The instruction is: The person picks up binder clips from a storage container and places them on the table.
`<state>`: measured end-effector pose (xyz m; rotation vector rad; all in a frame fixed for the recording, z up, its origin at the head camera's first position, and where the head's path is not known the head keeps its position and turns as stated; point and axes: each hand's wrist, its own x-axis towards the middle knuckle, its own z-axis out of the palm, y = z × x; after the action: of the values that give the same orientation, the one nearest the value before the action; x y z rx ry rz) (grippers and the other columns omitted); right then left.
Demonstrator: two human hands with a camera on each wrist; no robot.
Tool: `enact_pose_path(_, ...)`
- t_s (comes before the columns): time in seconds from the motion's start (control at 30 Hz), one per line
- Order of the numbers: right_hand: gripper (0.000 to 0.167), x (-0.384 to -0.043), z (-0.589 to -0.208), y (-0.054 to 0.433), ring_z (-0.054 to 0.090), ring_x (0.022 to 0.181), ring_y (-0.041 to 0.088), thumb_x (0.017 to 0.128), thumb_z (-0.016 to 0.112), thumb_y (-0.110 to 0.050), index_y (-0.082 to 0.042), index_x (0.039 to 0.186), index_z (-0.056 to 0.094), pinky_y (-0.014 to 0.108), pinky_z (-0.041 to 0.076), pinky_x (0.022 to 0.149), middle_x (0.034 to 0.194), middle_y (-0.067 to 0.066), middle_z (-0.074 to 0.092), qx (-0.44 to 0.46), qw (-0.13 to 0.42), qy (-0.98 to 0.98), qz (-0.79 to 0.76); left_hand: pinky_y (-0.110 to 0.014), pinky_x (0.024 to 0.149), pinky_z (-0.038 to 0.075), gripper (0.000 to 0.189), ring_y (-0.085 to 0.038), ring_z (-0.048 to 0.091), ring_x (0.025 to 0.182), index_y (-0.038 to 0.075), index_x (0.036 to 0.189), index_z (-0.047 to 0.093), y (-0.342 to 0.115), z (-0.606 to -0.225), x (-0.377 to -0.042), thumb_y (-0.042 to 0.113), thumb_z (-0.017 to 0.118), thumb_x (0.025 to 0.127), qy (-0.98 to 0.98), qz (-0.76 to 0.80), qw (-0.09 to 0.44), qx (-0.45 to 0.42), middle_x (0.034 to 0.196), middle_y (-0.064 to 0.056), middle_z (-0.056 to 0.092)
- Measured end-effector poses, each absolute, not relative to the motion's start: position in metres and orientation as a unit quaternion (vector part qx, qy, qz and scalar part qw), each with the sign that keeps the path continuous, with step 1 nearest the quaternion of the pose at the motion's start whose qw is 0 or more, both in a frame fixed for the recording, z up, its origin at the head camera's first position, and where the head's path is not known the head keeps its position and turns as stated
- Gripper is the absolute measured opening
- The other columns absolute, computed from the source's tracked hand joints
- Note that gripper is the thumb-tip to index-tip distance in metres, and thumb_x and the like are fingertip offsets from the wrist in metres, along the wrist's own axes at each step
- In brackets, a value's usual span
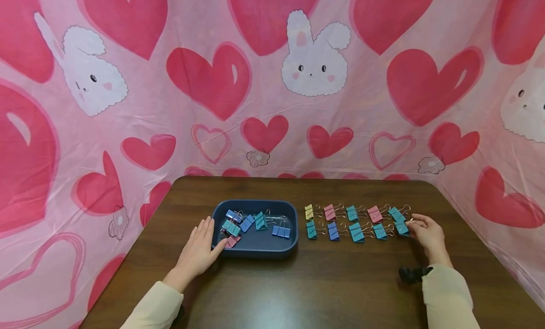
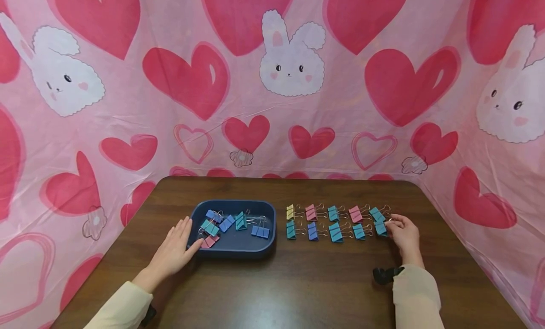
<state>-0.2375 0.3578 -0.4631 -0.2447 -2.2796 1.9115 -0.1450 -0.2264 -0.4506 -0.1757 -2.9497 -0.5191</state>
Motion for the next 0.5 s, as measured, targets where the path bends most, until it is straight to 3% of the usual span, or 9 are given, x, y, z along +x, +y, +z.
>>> enact_pose_path(0.1, 0.041, -0.235, -0.467, 0.357, 0.054, 0.065, -0.006, 0.091, 0.049, -0.003, 0.016, 0.125, 0.036, 0.019, 0.05, 0.057, 0.071, -0.022, 0.057, -0.095, 0.066, -0.799, 0.59, -0.054, 0.106, 0.014, 0.079, -0.041, 0.018, 0.133, -0.006, 0.141, 0.026, -0.226, -0.45, -0.145, 0.048, 0.051, 0.089, -0.98, -0.173, 0.072, -0.059, 0.146, -0.024, 0.022)
enact_pose_path(0.5, 0.044, -0.234, -0.458, 0.356, 0.054, 0.062, 0.0, 0.09, 0.054, -0.007, 0.014, 0.126, 0.037, 0.024, 0.052, 0.056, 0.072, -0.017, 0.052, -0.123, 0.076, -0.802, 0.579, -0.054, 0.106, 0.015, 0.078, -0.041, 0.018, 0.133, -0.006, 0.141, 0.026, -0.226, -0.452, -0.144, 0.047, 0.052, 0.089, -0.981, -0.169, 0.076, -0.06, 0.146, -0.024, 0.022)
